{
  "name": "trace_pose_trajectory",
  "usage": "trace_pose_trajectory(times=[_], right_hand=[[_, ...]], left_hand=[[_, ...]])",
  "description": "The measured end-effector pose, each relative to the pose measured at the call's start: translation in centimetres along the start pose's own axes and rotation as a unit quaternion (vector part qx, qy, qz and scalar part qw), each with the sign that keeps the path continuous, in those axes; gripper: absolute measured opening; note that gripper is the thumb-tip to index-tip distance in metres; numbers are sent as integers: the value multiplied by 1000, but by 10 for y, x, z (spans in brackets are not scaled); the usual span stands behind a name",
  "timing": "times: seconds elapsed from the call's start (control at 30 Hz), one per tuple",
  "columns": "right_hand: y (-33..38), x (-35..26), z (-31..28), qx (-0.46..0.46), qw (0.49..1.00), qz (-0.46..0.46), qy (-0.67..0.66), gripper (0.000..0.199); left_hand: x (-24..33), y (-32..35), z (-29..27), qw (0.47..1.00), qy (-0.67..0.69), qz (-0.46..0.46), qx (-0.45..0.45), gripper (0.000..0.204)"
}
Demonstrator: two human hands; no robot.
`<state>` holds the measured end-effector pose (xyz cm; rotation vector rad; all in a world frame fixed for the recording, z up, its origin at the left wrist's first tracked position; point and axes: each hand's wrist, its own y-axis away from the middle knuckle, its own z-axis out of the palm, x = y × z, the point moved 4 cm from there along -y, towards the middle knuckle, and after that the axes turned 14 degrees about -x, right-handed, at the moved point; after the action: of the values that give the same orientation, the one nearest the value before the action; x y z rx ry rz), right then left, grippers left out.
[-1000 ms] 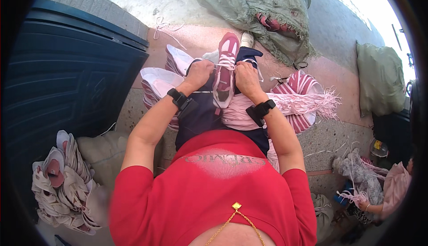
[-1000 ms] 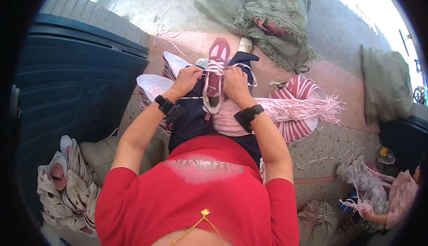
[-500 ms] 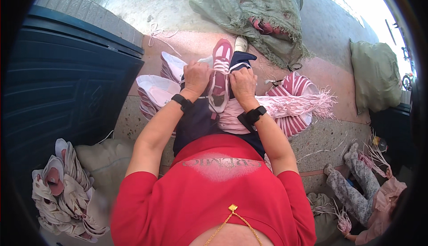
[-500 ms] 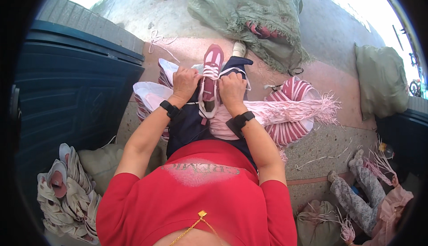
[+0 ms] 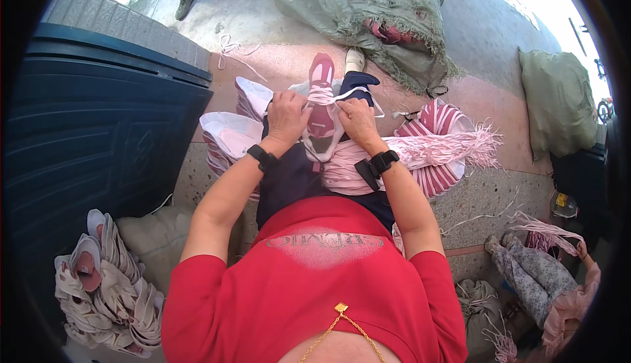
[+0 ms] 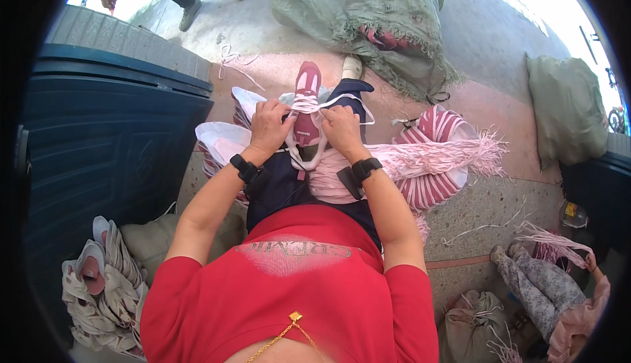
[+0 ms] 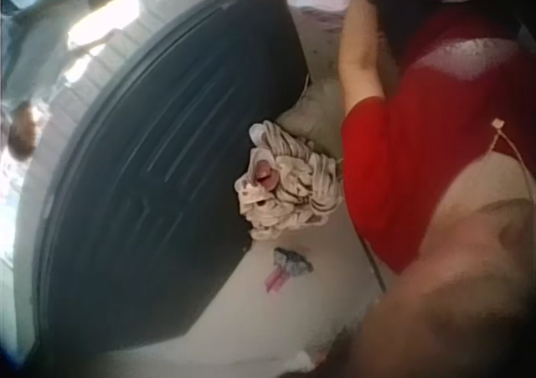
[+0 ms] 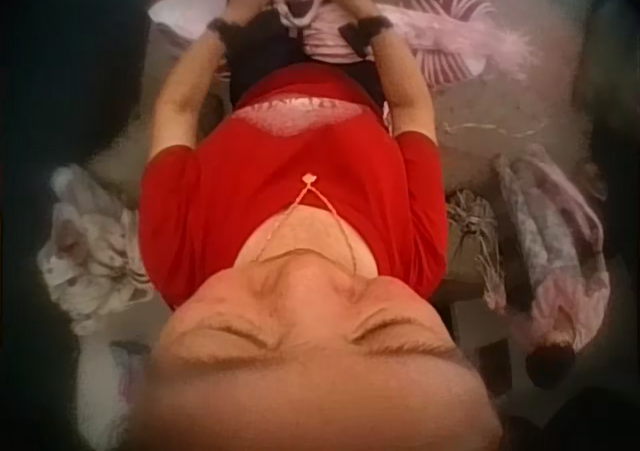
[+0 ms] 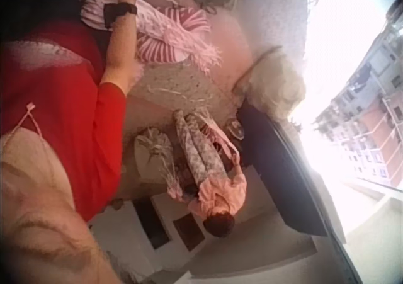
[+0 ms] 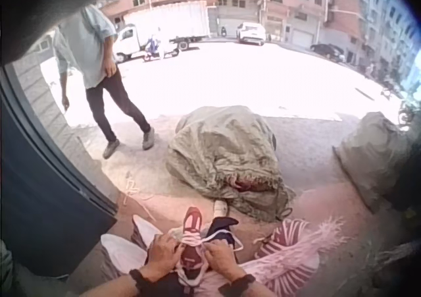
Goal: The person sits on the ground and ties a long pink rope around a pink sandal using both hands. They pull the rope through loops, tighten it, and adjust the knot repeatedly. The person also handles a bundle of pink rope and another sandal during the process.
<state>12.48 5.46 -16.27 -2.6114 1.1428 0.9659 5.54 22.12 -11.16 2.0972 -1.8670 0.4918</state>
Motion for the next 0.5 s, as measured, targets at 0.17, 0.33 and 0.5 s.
trace_pose_trajectory(times=[0.17, 0.33, 0.5], right_hand=[[-2, 0, 3, 34, 998, -20, -49, 21], [0, -1, 2, 71, 983, 1, -168, 12], [-2, -11, -1, 104, 986, -100, -87, 6]], left_hand=[[31, -24, 2, 991, -62, 102, -56, 18], [30, -49, 27, 963, -174, 119, -169, 12], [18, -58, 19, 984, -58, 136, -99, 11]])
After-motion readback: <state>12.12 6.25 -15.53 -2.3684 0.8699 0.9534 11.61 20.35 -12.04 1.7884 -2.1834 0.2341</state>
